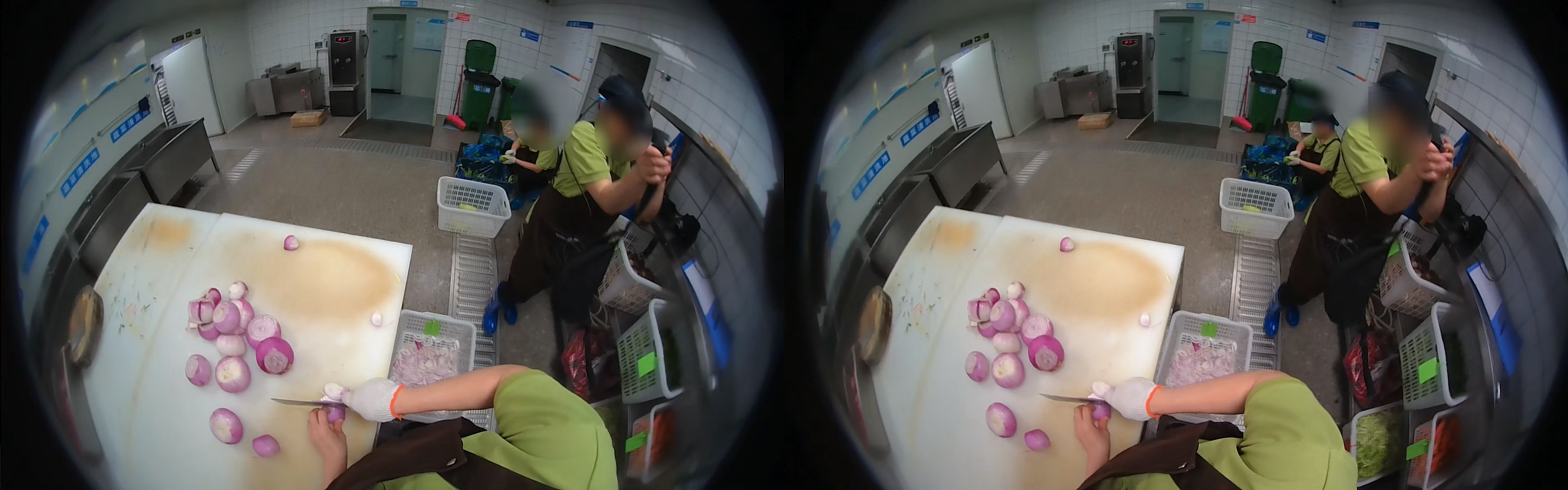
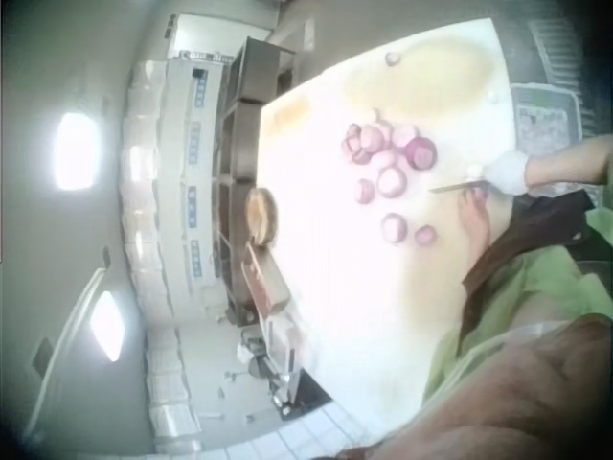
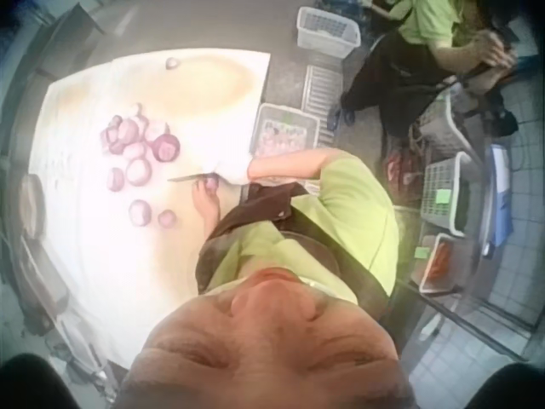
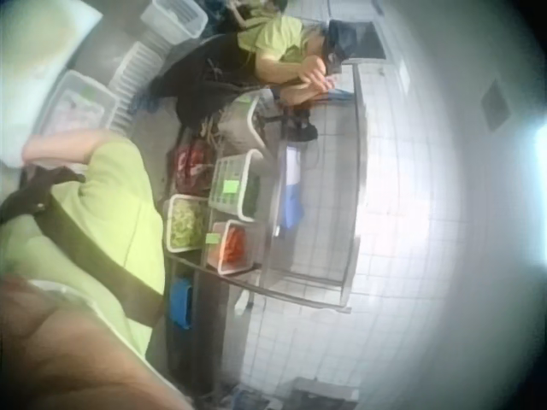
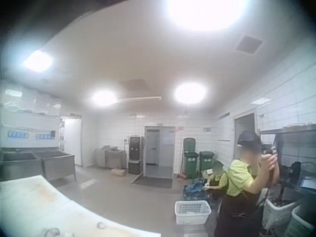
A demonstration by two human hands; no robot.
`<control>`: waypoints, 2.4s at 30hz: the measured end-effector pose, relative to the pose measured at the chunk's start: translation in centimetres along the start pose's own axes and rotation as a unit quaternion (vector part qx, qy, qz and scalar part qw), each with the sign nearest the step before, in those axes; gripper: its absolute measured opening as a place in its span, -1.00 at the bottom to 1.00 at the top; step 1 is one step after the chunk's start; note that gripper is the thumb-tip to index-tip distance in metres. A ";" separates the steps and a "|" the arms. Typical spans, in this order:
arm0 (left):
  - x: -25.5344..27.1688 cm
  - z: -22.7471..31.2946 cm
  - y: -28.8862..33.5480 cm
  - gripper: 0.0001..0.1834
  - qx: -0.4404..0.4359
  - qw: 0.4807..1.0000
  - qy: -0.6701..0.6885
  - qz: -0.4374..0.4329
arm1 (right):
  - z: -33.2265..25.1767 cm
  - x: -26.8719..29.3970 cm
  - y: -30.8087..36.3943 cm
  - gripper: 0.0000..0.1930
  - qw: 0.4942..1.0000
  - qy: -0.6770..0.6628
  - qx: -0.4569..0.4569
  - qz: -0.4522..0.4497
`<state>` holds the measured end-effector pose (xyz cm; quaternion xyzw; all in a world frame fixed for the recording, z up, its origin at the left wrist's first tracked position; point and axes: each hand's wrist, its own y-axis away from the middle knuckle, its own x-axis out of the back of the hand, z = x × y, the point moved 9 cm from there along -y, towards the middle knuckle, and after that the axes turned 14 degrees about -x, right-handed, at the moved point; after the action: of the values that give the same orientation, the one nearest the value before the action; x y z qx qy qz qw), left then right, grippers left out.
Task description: The person slices red onions into thin rings on a white cutting board using a cleaver. The sliced onions are periodically swept into a white plastic basket. The person wears a green shirt and brown apron while working in a commercial kitchen.
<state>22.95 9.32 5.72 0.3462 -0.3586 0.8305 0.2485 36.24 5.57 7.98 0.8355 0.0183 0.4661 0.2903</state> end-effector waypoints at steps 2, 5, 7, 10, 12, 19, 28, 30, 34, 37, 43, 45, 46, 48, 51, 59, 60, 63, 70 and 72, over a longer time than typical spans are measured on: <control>0.2 0.2 0.3 -0.54 0.001 1.000 -0.004 0.011 | -1.5 2.0 2.0 -0.74 0.999 0.019 0.037 0.014; 0.5 0.5 0.5 -0.58 -0.001 1.000 0.002 0.017 | -1.8 -0.6 0.8 -0.75 0.991 0.073 0.103 0.050; 0.1 0.6 0.2 -0.62 0.002 0.999 0.025 0.024 | -1.0 -2.1 -0.5 -0.76 0.988 0.071 0.123 0.062; -0.5 -0.7 1.3 -0.61 0.018 0.998 0.020 0.048 | -3.7 2.7 3.3 -0.74 0.989 0.099 0.103 0.030; 0.0 0.4 0.8 -0.62 0.008 0.998 0.002 0.056 | -2.1 0.8 2.3 -0.73 0.987 0.112 0.106 0.053; 1.4 0.7 0.9 -0.63 0.027 0.994 0.017 0.101 | -3.1 1.1 2.1 -0.74 0.985 0.166 0.037 -0.002; 1.3 0.2 1.5 -0.66 0.038 0.991 0.029 0.125 | -3.6 1.8 2.8 -0.76 0.984 0.155 0.084 0.022; 1.1 0.5 1.6 -0.66 0.031 0.991 0.032 0.125 | -2.4 -0.9 1.3 -0.75 0.982 0.173 0.075 0.019; 0.7 0.5 2.1 -0.62 0.006 0.991 0.004 0.130 | -2.1 -1.8 0.0 -0.71 0.986 0.150 0.063 0.024; 0.7 1.0 1.5 -0.59 -0.014 0.996 -0.010 0.091 | -0.5 -0.1 -0.8 -0.69 0.992 0.083 0.079 0.061; 0.3 0.1 0.6 -0.67 0.023 0.998 0.005 0.065 | -0.8 2.2 0.3 -0.73 0.988 0.144 0.015 0.047; 0.1 0.0 0.8 -0.74 0.030 0.996 0.034 0.076 | -1.7 2.0 1.5 -0.75 0.987 0.157 0.020 0.037; -0.1 -0.3 0.8 -0.77 0.028 0.995 0.044 0.086 | -1.6 1.2 1.1 -0.75 0.987 0.153 0.029 0.041; 0.0 -0.5 0.7 -0.81 0.018 0.992 0.055 0.108 | -1.8 0.0 0.2 -0.76 0.987 0.146 0.050 0.053; 0.3 -0.4 1.0 -0.83 0.006 0.990 0.056 0.129 | -2.1 0.6 1.2 -0.78 0.985 0.160 0.036 0.044; 0.5 -0.5 1.0 -0.87 0.007 0.988 0.057 0.140 | -2.8 0.6 1.7 -0.78 0.988 0.136 0.049 0.046; 0.4 -0.6 1.1 -0.88 0.011 0.988 0.061 0.141 | -3.0 1.1 2.2 -0.78 0.991 0.125 0.040 0.036; 0.0 -0.8 1.0 -0.89 0.018 0.987 0.077 0.142 | -1.4 -1.2 0.3 -0.75 0.991 0.108 0.051 0.057; 1.2 -1.7 1.7 -0.83 0.012 0.987 0.025 0.156 | -1.4 0.9 1.3 -0.70 0.995 0.054 0.001 0.084; 3.8 -2.5 2.2 -0.69 -0.010 0.984 0.007 0.180 | -2.0 0.9 2.0 -0.70 0.996 0.061 0.006 0.059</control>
<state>18.03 10.51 6.35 0.2680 -0.4214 0.8605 0.1003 34.69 5.07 10.45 0.8072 -0.0106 0.5320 0.2556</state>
